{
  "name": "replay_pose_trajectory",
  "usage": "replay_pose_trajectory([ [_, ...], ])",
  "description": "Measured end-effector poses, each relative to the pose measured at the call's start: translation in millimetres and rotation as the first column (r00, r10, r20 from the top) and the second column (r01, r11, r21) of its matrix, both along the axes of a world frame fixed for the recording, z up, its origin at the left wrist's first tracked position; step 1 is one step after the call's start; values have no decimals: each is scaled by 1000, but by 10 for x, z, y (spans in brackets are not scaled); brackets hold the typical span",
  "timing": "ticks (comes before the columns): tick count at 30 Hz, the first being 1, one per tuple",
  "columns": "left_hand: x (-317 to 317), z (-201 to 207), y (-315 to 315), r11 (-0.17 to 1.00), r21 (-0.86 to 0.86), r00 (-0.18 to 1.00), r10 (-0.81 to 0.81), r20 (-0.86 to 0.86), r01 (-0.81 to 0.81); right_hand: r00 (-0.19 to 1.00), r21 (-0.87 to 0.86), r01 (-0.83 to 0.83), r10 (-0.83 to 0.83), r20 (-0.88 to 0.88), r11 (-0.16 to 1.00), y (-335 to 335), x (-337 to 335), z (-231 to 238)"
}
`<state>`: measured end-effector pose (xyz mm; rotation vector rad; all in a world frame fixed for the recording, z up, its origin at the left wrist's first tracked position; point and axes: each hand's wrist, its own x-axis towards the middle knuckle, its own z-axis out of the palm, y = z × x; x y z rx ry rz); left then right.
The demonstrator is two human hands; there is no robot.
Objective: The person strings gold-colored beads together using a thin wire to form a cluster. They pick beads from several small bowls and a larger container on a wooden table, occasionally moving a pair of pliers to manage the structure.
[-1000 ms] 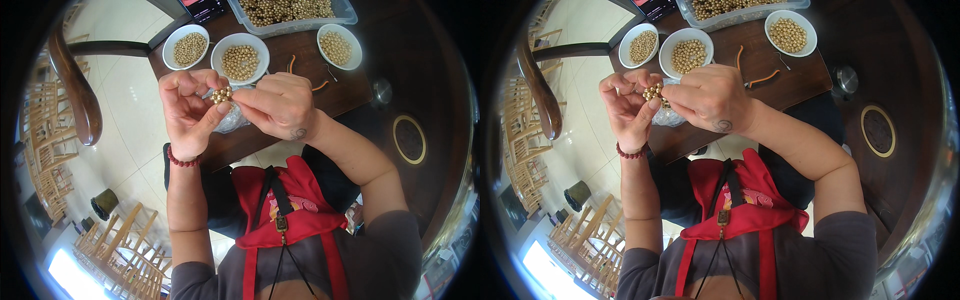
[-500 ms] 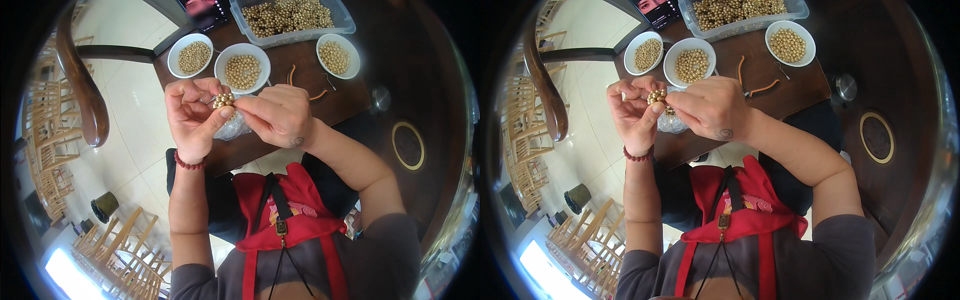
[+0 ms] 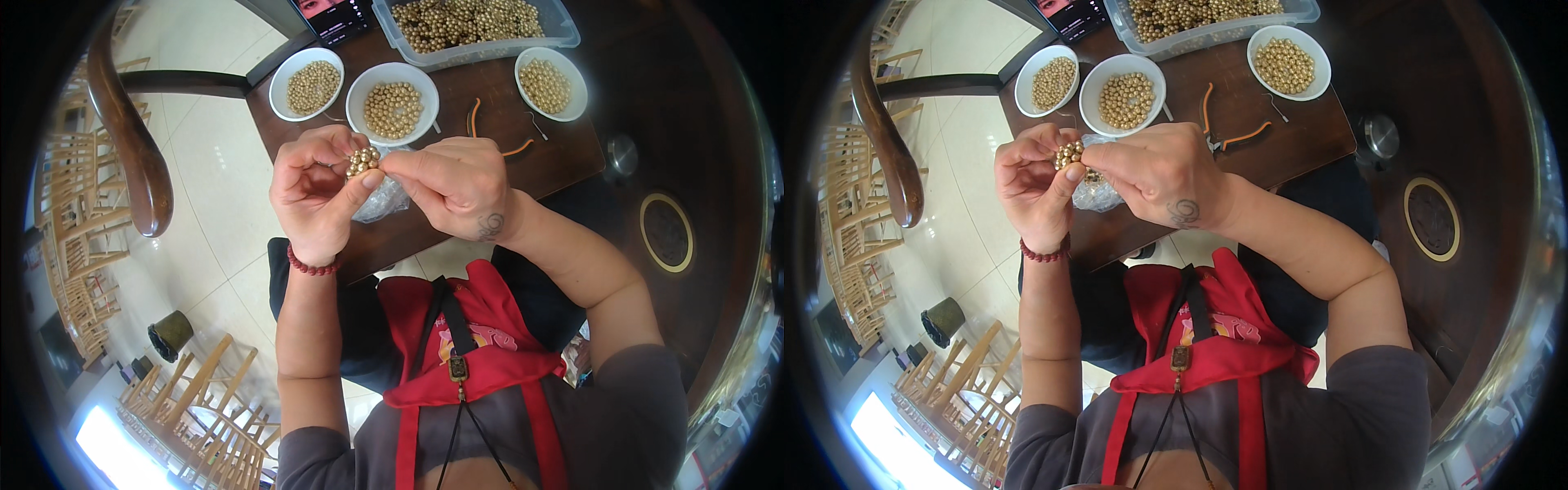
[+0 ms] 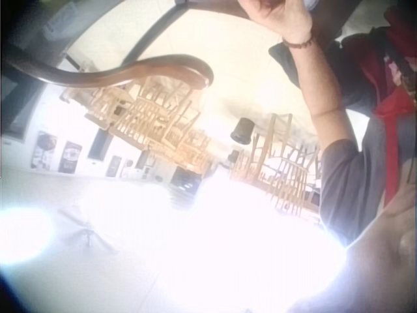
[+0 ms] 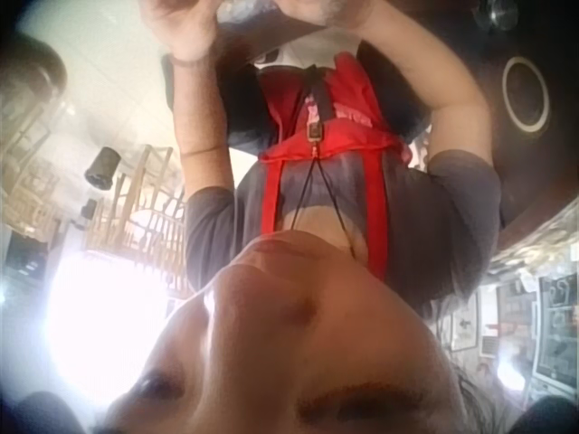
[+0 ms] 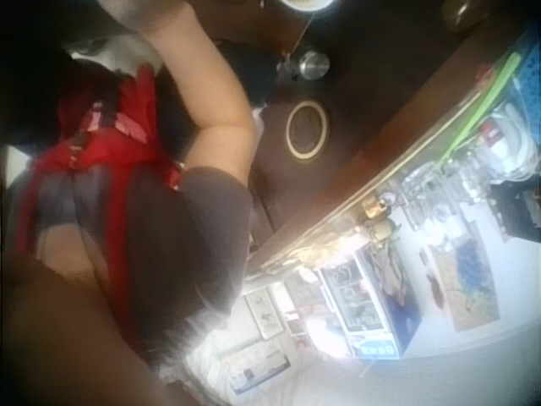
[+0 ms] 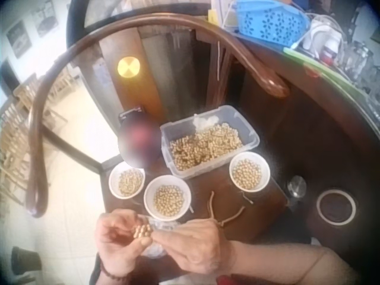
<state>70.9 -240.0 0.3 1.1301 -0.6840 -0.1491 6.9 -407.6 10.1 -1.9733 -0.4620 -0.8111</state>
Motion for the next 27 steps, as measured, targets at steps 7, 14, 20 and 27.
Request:
replay_pose_trajectory([
  [7,36,38,57,990,141,989,-6,146,-15,1000,-91,-9,11,19,996,-58,-46,44],
  [14,33,132,90,899,421,944,-24,330,-124,994,-328,48,-12,112,943,-129,-51,72],
  [20,-4,125,55,900,436,988,-53,148,-17,987,-288,95,-53,150,953,-147,17,-18],
  [27,3,19,58,968,150,974,-181,-138,201,1000,-45,-6,6,5,999,-146,46,-34],
])
